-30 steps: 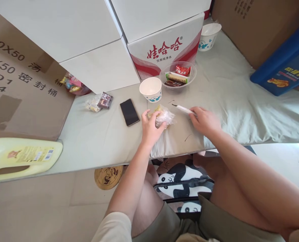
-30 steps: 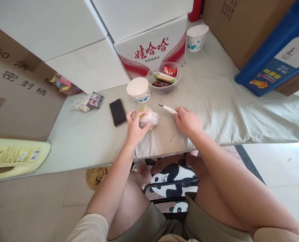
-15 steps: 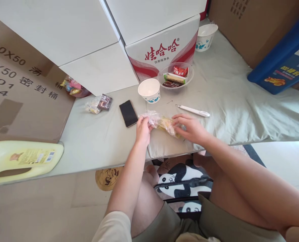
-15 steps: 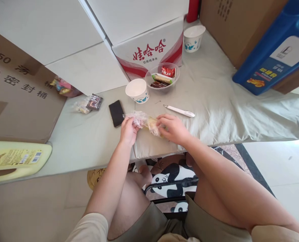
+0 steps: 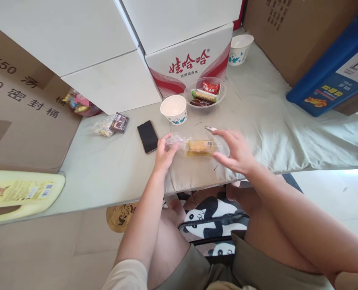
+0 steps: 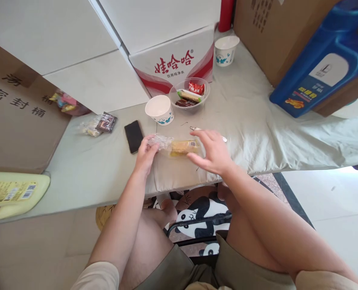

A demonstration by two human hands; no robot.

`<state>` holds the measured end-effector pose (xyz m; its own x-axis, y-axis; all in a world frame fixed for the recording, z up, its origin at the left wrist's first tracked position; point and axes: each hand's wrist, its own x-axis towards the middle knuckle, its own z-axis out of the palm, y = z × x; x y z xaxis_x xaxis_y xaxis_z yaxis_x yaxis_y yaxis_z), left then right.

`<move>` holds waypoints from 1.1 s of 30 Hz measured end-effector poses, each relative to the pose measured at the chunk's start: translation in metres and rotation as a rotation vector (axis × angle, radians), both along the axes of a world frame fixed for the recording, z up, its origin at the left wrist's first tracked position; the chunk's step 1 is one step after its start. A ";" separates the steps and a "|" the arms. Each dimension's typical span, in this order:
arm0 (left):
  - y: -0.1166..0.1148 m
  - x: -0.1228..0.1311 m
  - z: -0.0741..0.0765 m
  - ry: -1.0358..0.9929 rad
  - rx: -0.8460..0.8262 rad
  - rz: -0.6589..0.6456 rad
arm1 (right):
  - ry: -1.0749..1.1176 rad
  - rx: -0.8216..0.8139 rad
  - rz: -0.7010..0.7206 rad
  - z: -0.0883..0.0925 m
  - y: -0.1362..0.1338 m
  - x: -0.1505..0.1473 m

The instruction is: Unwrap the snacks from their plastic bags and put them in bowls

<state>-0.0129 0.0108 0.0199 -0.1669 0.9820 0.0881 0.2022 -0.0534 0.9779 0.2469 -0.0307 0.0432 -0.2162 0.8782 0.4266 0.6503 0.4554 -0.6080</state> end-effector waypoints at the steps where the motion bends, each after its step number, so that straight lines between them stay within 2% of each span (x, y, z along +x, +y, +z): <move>1: -0.001 0.002 -0.001 0.033 0.017 -0.021 | -0.077 -0.024 0.020 0.000 -0.003 -0.003; 5: -0.003 0.003 0.006 -0.072 -0.006 0.042 | -0.218 -0.076 0.097 0.001 -0.013 -0.010; 8: -0.001 -0.005 0.015 -0.272 -0.095 0.156 | -0.173 -0.069 0.319 0.008 -0.022 -0.008; 11: 0.000 -0.016 0.021 -0.362 -0.177 0.193 | -0.169 -0.275 0.571 0.015 -0.030 -0.005; 13: 0.000 -0.022 0.022 -0.245 -0.207 0.125 | -0.190 -0.430 0.615 0.016 -0.032 -0.005; 15: -0.004 -0.023 0.020 0.011 -0.202 -0.056 | -0.237 -0.477 0.494 0.014 -0.030 -0.006; 18: -0.012 -0.017 0.017 0.398 -0.154 -0.365 | -0.321 -0.393 0.185 0.008 -0.023 -0.010; 19: -0.015 -0.014 0.016 0.468 -0.148 -0.426 | -0.339 -0.336 0.114 0.006 -0.020 -0.012; 21: -0.021 -0.005 0.015 0.487 -0.150 -0.460 | -0.364 -0.205 0.032 0.001 -0.015 -0.016; 22: -0.023 -0.001 0.016 0.425 -0.168 -0.452 | -0.377 -0.147 0.012 -0.001 -0.012 -0.018; 24: -0.026 0.008 0.020 0.162 -0.260 -0.435 | -0.390 -0.093 0.012 -0.004 -0.008 -0.021; 28: -0.026 0.020 0.031 -0.493 -0.491 -0.391 | -0.226 -0.202 0.142 -0.008 -0.004 -0.021; 30: -0.023 0.022 0.035 -0.668 -0.532 -0.352 | -0.134 -0.246 0.162 -0.009 -0.004 -0.020; 33: -0.017 0.023 0.039 -0.789 -0.594 -0.311 | -0.110 -0.264 0.154 -0.013 -0.005 -0.020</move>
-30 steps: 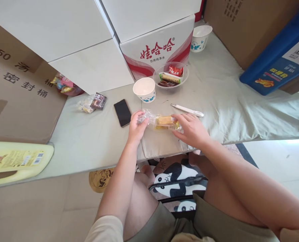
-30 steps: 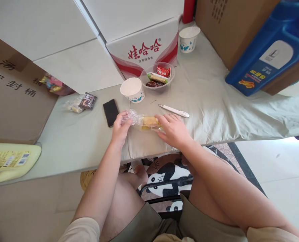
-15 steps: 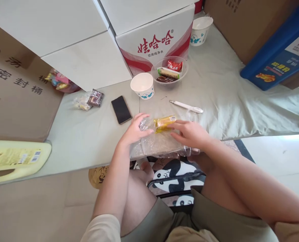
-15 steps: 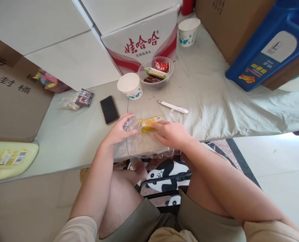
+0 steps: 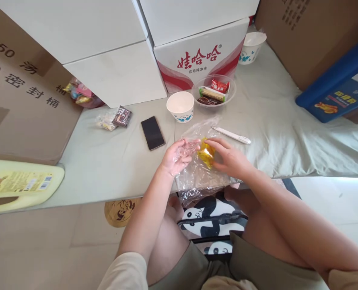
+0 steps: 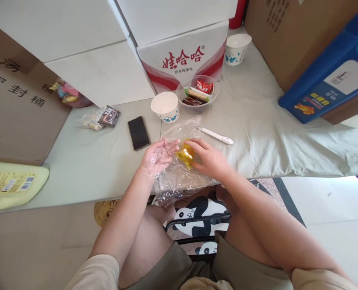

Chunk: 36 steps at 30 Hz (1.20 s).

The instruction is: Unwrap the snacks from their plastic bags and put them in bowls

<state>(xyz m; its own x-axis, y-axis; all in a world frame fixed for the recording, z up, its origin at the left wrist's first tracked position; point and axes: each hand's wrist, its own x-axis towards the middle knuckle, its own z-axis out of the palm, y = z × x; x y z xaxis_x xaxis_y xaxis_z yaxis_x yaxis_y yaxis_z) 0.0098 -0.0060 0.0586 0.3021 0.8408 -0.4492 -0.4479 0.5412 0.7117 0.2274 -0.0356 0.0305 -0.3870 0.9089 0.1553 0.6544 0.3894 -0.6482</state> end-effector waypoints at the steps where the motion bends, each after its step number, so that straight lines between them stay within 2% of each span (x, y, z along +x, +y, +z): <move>1: 0.002 0.000 0.000 -0.010 -0.027 0.000 | 0.003 0.003 -0.009 -0.001 0.000 0.000; 4: 0.004 -0.001 0.000 0.050 -0.051 0.024 | 0.079 0.049 -0.069 -0.002 0.003 0.003; 6: 0.005 -0.001 -0.002 0.187 0.004 0.095 | 0.146 0.057 -0.120 0.004 0.005 0.007; 9: 0.004 -0.003 -0.009 0.431 0.148 0.218 | 0.182 0.021 -0.260 0.024 0.008 0.016; 11: 0.004 -0.005 -0.012 0.511 0.201 0.218 | 0.218 0.015 -0.360 0.041 0.011 0.020; 13: 0.003 -0.007 -0.014 0.529 0.213 0.176 | 0.306 -0.039 -0.380 0.058 0.021 0.021; 16: 0.004 -0.010 -0.012 0.552 0.218 0.167 | 0.448 -0.128 -0.371 0.082 0.052 0.018; 18: 0.006 -0.012 -0.009 0.566 0.222 0.170 | 0.461 -0.070 -0.416 0.096 0.081 0.013; 21: 0.008 -0.012 -0.006 0.573 0.228 0.153 | 0.228 0.034 -0.471 0.110 0.129 0.002; 23: 0.010 -0.011 -0.006 0.583 0.233 0.148 | -0.078 0.024 -0.416 0.110 0.158 -0.005; 25: 0.011 -0.010 -0.007 0.585 0.235 0.141 | -0.329 0.003 -0.293 0.100 0.180 -0.008; 26: 0.011 -0.010 -0.007 0.581 0.236 0.134 | -0.386 0.013 -0.246 0.092 0.189 -0.008; 29: 0.010 -0.009 -0.008 0.574 0.242 0.115 | -0.302 0.086 -0.205 0.065 0.211 -0.003; 31: 0.010 -0.008 -0.008 0.581 0.246 0.110 | -0.233 0.044 -0.197 0.054 0.223 0.000; 33: 0.010 -0.008 -0.007 0.586 0.247 0.103 | -0.255 -0.037 -0.198 0.054 0.231 0.000; 36: 0.009 -0.008 -0.006 0.595 0.250 0.072 | -0.379 -0.058 -0.270 0.072 0.226 -0.006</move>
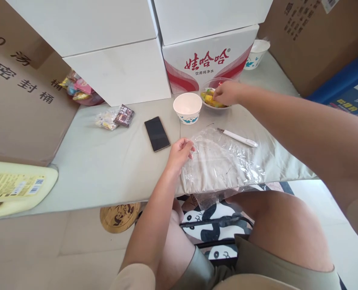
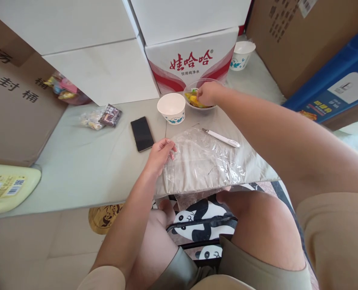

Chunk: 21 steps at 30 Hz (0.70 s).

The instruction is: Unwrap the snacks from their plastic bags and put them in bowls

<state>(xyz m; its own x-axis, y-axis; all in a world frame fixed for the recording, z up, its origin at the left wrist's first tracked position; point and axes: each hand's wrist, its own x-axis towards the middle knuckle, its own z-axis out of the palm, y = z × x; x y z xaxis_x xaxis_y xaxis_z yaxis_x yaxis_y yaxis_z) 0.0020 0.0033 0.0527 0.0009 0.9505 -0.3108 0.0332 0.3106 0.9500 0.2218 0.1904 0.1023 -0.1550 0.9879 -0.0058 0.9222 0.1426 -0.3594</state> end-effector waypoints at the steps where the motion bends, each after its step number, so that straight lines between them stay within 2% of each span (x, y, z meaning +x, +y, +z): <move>1: 0.000 0.000 0.001 0.012 -0.004 -0.018 | -0.002 0.059 -0.021 0.007 -0.010 -0.002; 3: 0.000 -0.002 0.002 0.045 -0.012 -0.058 | 0.083 0.243 -0.029 0.015 -0.044 -0.006; 4: 0.001 -0.004 0.002 0.058 -0.015 -0.078 | 0.191 0.358 0.031 0.014 -0.066 -0.008; 5: 0.001 -0.006 0.003 0.065 -0.019 -0.094 | 0.237 0.391 0.073 0.008 -0.091 -0.008; 8: 0.002 -0.020 0.007 0.073 -0.087 -0.160 | 0.393 0.301 0.287 -0.030 -0.164 -0.008; 10: 0.002 -0.034 0.009 0.078 -0.155 -0.234 | 0.370 0.168 0.393 -0.061 -0.197 -0.008; 12: 0.003 -0.049 0.011 0.103 -0.176 -0.301 | 0.274 0.094 0.463 -0.083 -0.215 -0.010; 14: 0.004 -0.062 0.012 0.159 -0.144 -0.301 | 0.186 0.063 0.480 -0.092 -0.220 -0.012; 18: 0.010 -0.079 0.010 0.311 0.028 -0.260 | 0.080 0.016 0.411 -0.081 -0.223 -0.010; 21: 0.013 -0.081 0.009 0.444 0.170 -0.338 | -0.001 0.004 0.323 -0.070 -0.229 -0.006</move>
